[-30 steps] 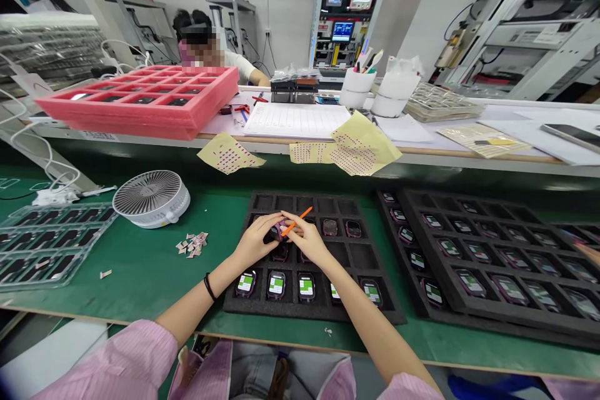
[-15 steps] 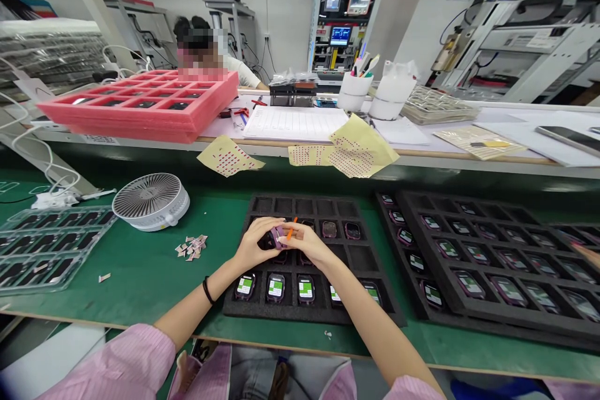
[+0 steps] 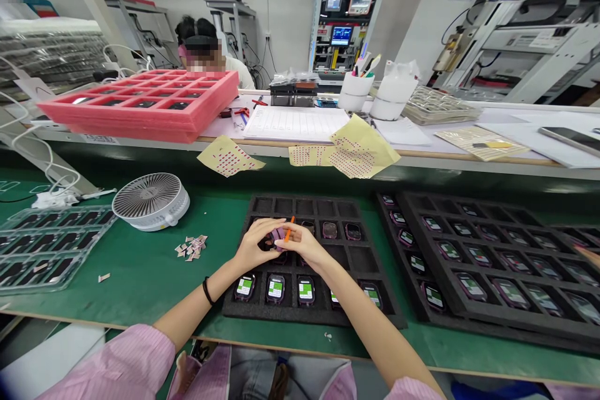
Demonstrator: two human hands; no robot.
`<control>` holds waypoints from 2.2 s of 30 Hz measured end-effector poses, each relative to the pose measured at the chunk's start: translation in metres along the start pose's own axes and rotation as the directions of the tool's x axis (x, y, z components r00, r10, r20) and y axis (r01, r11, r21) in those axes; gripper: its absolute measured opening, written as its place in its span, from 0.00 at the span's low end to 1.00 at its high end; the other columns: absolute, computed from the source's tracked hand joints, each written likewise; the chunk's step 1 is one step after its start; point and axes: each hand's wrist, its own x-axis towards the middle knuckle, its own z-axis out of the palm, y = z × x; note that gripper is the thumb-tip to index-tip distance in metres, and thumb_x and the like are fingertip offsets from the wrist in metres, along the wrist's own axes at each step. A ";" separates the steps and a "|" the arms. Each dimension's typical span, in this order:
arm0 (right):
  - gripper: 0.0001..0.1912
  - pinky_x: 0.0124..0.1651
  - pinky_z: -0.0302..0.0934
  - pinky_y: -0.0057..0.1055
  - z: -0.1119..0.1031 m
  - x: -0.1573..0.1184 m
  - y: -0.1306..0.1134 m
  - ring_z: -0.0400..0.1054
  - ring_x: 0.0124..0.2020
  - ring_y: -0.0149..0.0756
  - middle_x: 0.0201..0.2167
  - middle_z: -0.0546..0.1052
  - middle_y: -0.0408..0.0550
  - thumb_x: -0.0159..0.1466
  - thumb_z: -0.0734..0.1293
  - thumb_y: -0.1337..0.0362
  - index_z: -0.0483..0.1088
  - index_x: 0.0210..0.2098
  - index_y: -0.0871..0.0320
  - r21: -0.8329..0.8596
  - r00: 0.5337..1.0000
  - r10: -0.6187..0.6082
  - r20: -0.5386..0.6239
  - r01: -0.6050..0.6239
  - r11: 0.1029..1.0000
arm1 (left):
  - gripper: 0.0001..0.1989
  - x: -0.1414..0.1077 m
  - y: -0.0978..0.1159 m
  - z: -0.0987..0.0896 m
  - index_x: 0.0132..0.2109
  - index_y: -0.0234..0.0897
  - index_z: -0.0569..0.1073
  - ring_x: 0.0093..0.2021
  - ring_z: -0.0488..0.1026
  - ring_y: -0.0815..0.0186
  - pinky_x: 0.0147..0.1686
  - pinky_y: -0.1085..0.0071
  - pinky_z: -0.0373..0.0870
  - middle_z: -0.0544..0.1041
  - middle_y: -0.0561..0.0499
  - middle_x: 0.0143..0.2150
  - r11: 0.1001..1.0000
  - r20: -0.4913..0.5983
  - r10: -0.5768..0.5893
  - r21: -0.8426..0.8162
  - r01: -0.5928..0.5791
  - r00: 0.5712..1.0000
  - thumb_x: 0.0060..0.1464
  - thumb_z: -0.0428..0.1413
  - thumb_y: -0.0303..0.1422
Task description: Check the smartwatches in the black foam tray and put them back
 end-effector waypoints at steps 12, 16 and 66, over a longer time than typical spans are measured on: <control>0.19 0.38 0.69 0.30 -0.003 -0.002 -0.011 0.75 0.38 0.36 0.39 0.79 0.49 0.54 0.71 0.54 0.71 0.43 0.55 -0.028 0.988 -0.117 -0.104 0.115 0.993 | 0.28 0.003 0.003 -0.001 0.55 0.40 0.68 0.54 0.69 0.56 0.53 0.54 0.67 0.74 0.43 0.53 0.999 -0.048 -0.003 -0.037 0.001 0.999 0.45 0.62 0.26; 0.22 0.31 0.68 0.30 -0.014 -0.003 -0.019 0.75 0.26 0.35 0.28 0.79 0.49 0.60 0.63 0.46 0.70 0.42 0.59 -0.193 0.911 -0.295 -0.290 0.247 0.950 | 0.27 0.002 0.004 -0.001 0.55 0.39 0.68 0.54 0.70 0.57 0.53 0.55 0.67 0.74 0.42 0.53 0.997 -0.043 -0.045 -0.056 0.043 0.998 0.46 0.62 0.28; 0.25 0.32 0.72 0.39 -0.007 -0.008 -0.012 0.75 0.31 0.42 0.24 0.77 0.51 0.63 0.59 0.44 0.74 0.30 0.58 -0.286 0.868 -0.441 -0.230 0.373 0.883 | 0.22 0.005 0.003 0.001 0.50 0.36 0.71 0.48 0.74 0.58 0.41 0.65 0.74 0.76 0.43 0.49 0.950 -0.027 -0.308 -0.057 0.306 0.951 0.45 0.61 0.28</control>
